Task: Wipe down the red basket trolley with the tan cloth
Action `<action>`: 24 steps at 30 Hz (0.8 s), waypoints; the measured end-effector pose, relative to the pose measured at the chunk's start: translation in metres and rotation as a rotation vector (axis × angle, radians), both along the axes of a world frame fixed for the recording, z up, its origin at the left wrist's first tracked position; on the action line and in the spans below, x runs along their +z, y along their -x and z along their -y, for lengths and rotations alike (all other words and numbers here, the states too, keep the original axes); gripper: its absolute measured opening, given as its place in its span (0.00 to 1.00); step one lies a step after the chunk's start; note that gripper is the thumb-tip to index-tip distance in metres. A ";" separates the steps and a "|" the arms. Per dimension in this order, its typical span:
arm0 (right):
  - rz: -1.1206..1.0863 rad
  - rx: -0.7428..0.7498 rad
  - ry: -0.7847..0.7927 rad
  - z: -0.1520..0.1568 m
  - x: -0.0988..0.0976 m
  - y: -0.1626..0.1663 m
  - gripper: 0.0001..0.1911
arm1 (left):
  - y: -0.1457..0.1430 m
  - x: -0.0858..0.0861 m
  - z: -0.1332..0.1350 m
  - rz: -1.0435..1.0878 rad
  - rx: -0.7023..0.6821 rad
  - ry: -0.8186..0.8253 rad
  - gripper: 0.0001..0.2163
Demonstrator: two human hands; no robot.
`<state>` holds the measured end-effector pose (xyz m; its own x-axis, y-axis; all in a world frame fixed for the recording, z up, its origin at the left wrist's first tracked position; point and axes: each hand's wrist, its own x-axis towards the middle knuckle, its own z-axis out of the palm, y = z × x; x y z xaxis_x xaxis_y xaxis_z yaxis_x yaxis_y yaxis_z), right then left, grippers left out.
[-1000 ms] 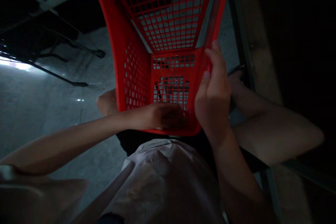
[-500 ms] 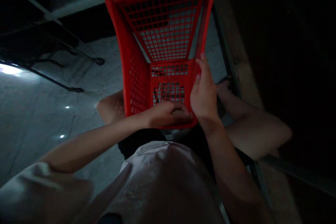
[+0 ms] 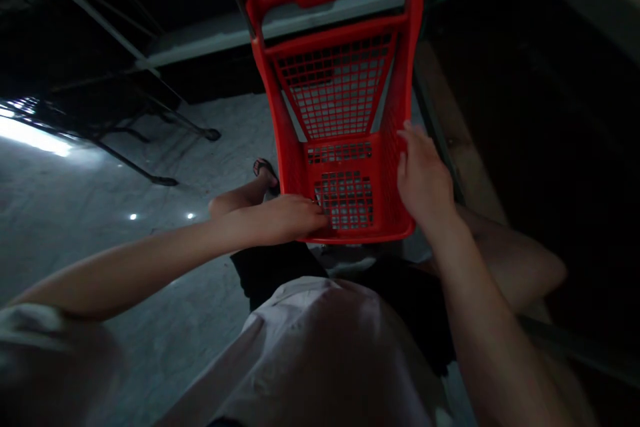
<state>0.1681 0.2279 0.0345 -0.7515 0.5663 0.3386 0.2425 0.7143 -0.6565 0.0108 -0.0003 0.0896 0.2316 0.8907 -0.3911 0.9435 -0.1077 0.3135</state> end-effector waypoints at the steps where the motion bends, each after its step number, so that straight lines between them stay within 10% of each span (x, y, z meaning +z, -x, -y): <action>1: 0.012 -0.016 -0.043 0.011 0.004 0.002 0.25 | -0.002 -0.002 0.001 -0.012 -0.001 -0.012 0.11; 7: 0.239 0.178 0.104 0.091 0.000 0.016 0.24 | 0.007 -0.005 -0.006 -0.094 -0.085 0.078 0.12; 14: 0.617 0.409 0.320 0.096 -0.038 0.020 0.20 | 0.077 0.006 -0.067 -0.209 0.103 0.410 0.07; 24: 0.327 0.357 0.175 0.087 -0.081 0.002 0.23 | 0.205 0.041 -0.135 -0.751 0.290 -0.112 0.13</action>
<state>0.1660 0.1406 -0.0460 -0.9591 0.2821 -0.0233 0.2160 0.6763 -0.7043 -0.1938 0.1343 0.1303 -0.3030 0.9182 -0.2550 0.8929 0.1800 -0.4128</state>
